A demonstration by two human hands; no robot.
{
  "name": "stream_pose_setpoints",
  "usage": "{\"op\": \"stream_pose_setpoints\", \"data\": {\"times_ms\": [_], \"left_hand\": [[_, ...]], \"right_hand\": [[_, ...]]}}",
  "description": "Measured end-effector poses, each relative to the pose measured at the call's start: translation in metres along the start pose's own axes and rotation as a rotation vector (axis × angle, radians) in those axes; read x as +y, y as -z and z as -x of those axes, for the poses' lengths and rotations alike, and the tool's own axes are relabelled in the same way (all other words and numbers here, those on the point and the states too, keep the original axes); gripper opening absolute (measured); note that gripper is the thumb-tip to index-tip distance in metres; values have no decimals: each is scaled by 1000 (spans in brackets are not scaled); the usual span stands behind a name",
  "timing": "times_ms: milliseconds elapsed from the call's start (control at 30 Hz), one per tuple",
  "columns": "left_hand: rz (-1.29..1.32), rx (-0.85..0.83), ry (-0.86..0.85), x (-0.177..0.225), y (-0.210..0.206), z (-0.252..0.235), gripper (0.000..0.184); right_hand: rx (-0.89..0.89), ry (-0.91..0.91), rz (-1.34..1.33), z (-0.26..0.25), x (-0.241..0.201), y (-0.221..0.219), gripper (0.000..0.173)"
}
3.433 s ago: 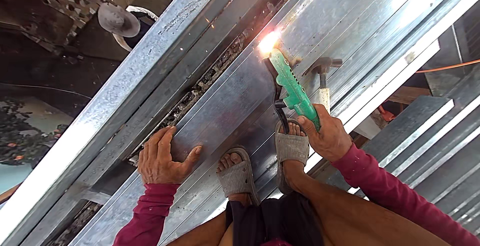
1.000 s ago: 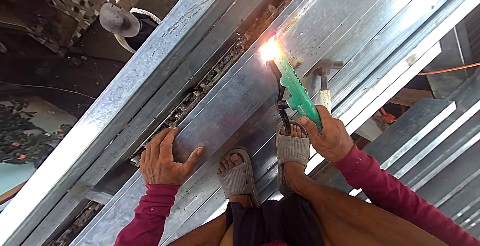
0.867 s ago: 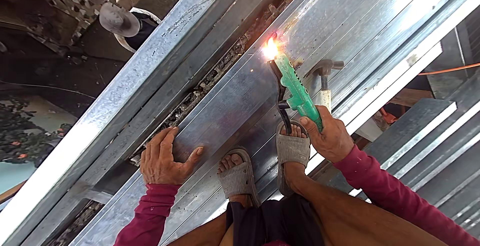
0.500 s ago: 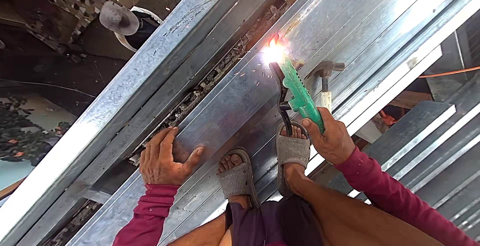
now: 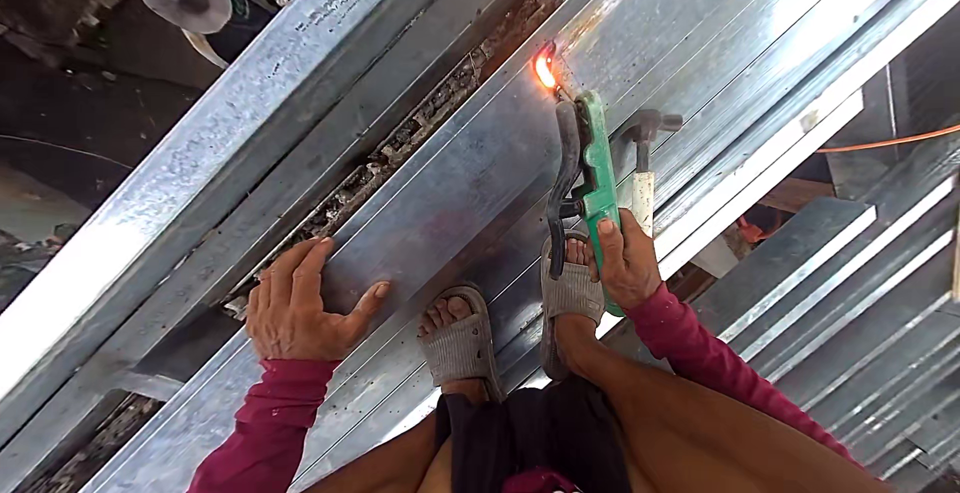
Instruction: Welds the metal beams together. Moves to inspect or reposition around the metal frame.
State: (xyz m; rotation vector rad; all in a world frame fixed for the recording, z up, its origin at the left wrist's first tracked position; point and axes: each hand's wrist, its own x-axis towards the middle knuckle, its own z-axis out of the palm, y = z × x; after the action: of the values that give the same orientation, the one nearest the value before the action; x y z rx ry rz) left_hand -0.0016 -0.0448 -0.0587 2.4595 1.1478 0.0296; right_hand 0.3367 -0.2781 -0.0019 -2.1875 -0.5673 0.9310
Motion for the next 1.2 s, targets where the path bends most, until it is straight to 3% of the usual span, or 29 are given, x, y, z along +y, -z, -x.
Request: {"op": "stream_pose_setpoints", "data": {"times_ms": [1200], "left_hand": [[-10,11,6,-1,-1,0,94]], "right_hand": [[-6,-22,62,-10,-4,1,55]]}}
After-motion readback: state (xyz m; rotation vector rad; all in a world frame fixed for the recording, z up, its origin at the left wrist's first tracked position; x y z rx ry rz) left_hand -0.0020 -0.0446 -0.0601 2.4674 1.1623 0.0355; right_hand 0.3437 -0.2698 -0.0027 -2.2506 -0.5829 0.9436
